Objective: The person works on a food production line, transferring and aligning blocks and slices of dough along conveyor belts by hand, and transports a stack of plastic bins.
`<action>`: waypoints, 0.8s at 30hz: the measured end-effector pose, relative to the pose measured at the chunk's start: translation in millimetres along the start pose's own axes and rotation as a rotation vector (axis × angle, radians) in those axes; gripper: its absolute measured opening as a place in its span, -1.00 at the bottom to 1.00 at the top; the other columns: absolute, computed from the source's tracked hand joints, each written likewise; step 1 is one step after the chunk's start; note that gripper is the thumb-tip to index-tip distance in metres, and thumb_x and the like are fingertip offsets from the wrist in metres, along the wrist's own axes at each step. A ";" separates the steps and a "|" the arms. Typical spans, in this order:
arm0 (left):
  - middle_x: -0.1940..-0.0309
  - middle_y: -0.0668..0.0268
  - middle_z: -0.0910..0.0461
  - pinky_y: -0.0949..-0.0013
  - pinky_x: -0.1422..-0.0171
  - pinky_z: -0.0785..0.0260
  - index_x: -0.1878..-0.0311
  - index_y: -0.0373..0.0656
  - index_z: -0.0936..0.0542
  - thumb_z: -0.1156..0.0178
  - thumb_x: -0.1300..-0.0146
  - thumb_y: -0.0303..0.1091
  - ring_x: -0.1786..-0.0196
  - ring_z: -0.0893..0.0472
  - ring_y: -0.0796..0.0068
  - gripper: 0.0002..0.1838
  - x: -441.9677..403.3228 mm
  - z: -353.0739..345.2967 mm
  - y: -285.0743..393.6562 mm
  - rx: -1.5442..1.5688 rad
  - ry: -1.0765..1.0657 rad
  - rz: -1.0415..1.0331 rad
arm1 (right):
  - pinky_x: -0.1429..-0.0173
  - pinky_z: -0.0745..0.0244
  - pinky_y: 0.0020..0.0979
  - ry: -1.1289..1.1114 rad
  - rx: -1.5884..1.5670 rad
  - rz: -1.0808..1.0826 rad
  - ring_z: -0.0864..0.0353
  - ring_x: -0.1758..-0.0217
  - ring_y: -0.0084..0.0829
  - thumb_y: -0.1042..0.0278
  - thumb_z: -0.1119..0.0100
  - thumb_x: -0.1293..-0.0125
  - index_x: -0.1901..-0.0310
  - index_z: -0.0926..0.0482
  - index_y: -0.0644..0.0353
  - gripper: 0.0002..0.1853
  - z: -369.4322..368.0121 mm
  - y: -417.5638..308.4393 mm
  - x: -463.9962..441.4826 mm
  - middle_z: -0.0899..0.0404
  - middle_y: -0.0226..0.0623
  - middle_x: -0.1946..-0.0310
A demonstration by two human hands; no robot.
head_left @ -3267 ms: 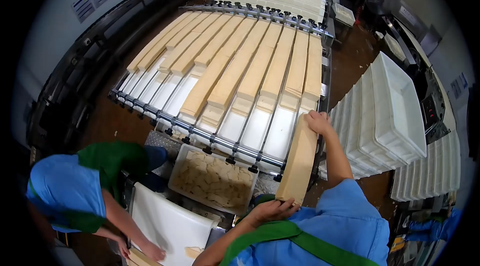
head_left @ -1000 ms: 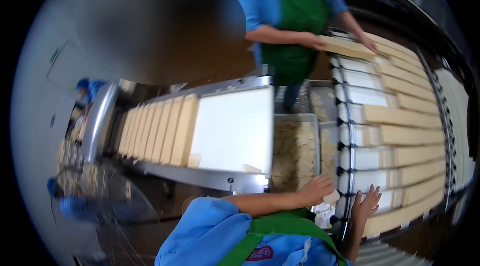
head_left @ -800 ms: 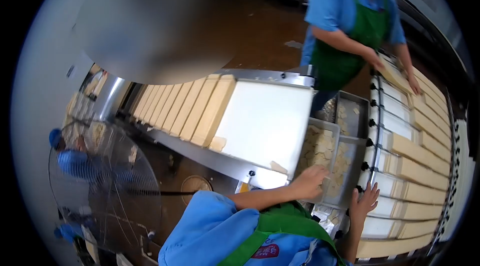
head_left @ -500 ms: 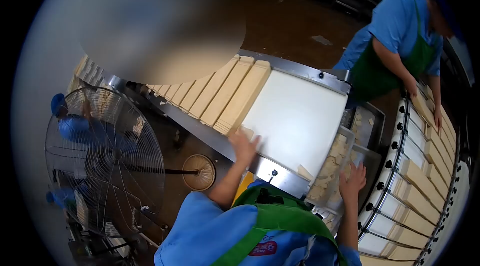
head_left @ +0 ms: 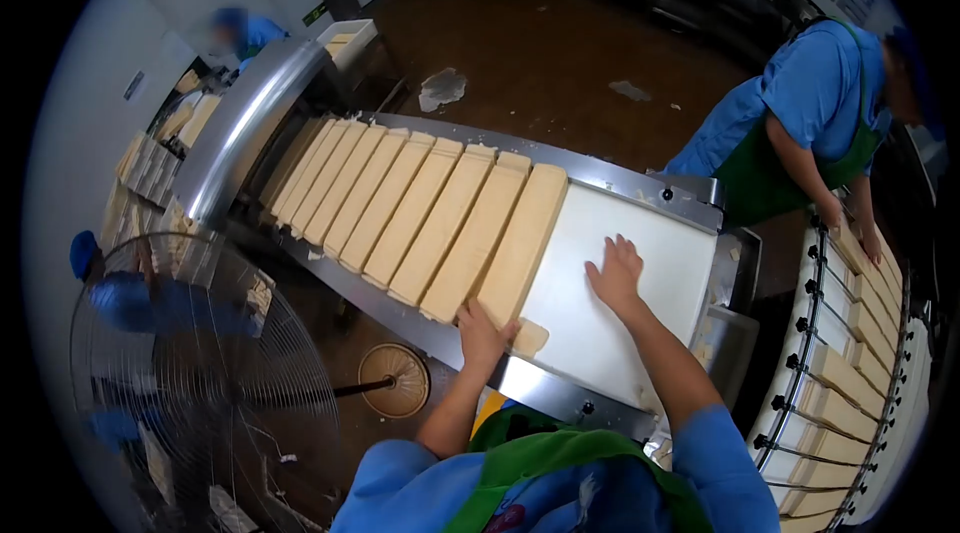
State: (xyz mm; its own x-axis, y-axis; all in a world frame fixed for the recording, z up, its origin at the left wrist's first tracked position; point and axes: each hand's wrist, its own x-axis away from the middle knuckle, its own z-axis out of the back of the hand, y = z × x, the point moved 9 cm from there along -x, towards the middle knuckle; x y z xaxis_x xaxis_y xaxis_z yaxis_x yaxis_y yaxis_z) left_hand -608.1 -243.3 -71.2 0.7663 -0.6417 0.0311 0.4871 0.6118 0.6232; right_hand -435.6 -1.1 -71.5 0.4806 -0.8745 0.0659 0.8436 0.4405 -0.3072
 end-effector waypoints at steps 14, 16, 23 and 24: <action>-0.02 -0.17 -0.30 0.05 0.16 -0.49 -0.33 -0.52 -0.01 -0.14 -0.09 0.32 0.22 -0.59 -0.07 0.10 -3.3 -30.9 -4.9 -0.318 -0.303 -0.022 | -0.40 -0.12 -0.07 -0.186 0.011 -0.090 -0.07 -0.43 0.01 -0.27 -0.02 -0.20 -0.42 -0.10 -0.07 -0.19 -12.9 -121.9 -127.4 0.19 -0.02 -0.48; 0.00 -0.16 -0.29 0.07 0.26 -0.53 -0.30 -0.52 0.00 -0.20 -0.07 0.25 0.27 -0.60 -0.07 0.08 -2.2 -30.8 -4.1 -0.304 -0.298 -0.014 | -0.39 -0.15 -0.08 -0.171 -0.011 -0.156 -0.08 -0.43 0.02 -0.25 -0.08 -0.15 -0.40 -0.11 -0.05 -0.16 -4.6 -110.3 -123.6 0.15 -0.01 -0.47; -0.12 -0.20 -0.21 -0.03 0.03 -0.47 -0.32 -0.25 -0.03 -0.31 -0.03 -0.02 0.07 -0.54 -0.23 -0.08 6.0 -56.9 20.5 -0.113 -0.462 -0.050 | -0.50 0.08 -0.03 -0.030 -0.238 -0.514 0.14 -0.51 0.05 -0.07 -0.39 0.11 -0.43 0.07 0.29 0.16 25.0 27.2 -72.0 0.09 0.05 -0.45; -0.13 -0.17 -0.22 -0.02 0.01 -0.47 -0.31 -0.25 -0.07 -0.31 -0.03 -0.03 0.05 -0.53 -0.20 -0.10 8.0 -63.6 34.2 -0.099 -0.538 -0.061 | -0.50 0.12 -0.03 -0.024 -0.180 -0.550 0.25 -0.54 0.01 -0.14 -0.34 0.08 -0.41 0.08 0.39 0.16 22.9 53.5 -66.4 0.19 0.07 -0.47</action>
State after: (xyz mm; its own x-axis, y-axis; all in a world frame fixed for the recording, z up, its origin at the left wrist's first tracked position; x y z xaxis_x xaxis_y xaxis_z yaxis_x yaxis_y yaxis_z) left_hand -558.7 -198.0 -99.3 0.4260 -0.8072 0.4085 0.5807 0.5902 0.5607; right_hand -416.9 85.2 -70.6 -0.0100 -0.9592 0.2825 0.9179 -0.1209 -0.3779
